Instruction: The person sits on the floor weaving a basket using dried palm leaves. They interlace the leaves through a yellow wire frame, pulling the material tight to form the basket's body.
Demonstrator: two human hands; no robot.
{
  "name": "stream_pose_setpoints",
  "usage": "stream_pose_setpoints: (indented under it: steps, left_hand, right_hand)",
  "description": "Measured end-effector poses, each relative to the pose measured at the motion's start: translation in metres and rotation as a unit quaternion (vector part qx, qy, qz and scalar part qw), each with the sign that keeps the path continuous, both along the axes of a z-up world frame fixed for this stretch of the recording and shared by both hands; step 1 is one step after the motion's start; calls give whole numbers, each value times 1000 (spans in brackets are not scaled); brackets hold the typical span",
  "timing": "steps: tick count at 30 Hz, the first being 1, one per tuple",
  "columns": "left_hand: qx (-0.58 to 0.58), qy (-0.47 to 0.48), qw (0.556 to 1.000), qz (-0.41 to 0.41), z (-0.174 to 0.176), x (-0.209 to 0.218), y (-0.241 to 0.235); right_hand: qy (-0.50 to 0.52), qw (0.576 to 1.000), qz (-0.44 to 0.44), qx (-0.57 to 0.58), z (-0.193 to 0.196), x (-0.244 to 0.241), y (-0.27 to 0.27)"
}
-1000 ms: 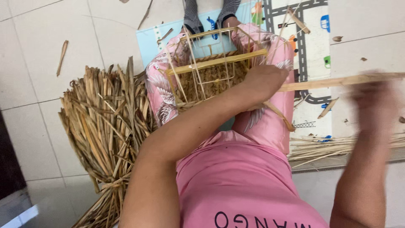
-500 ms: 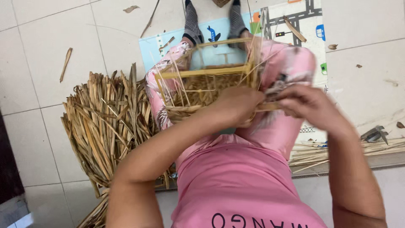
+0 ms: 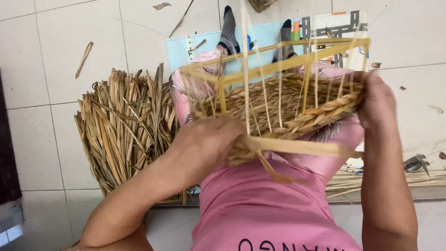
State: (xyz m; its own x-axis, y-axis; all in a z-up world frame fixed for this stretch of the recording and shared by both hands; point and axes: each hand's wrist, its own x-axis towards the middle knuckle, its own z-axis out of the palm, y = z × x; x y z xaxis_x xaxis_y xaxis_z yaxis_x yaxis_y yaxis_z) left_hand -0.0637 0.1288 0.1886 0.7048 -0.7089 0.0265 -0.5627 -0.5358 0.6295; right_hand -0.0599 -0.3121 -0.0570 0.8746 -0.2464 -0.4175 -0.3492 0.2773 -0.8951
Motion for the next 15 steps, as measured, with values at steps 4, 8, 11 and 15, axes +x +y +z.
stream_pose_setpoints:
  steps: [4,8,11,15]
  left_hand:
    - [37,41,997,60,-48,23,9]
    - [103,28,986,128,-125,41,27]
    - [103,-52,978,173,-165,36,37]
    - [145,-87,972,160,-172,31,48]
  right_hand:
    - [-57,998,-34,-2,11,-16,-2]
    - [53,992,-76,-89,-23,-35,40]
    - [86,989,-54,-105,-15,-39,66]
    - [-103,978,-15,-182,45,-25,106]
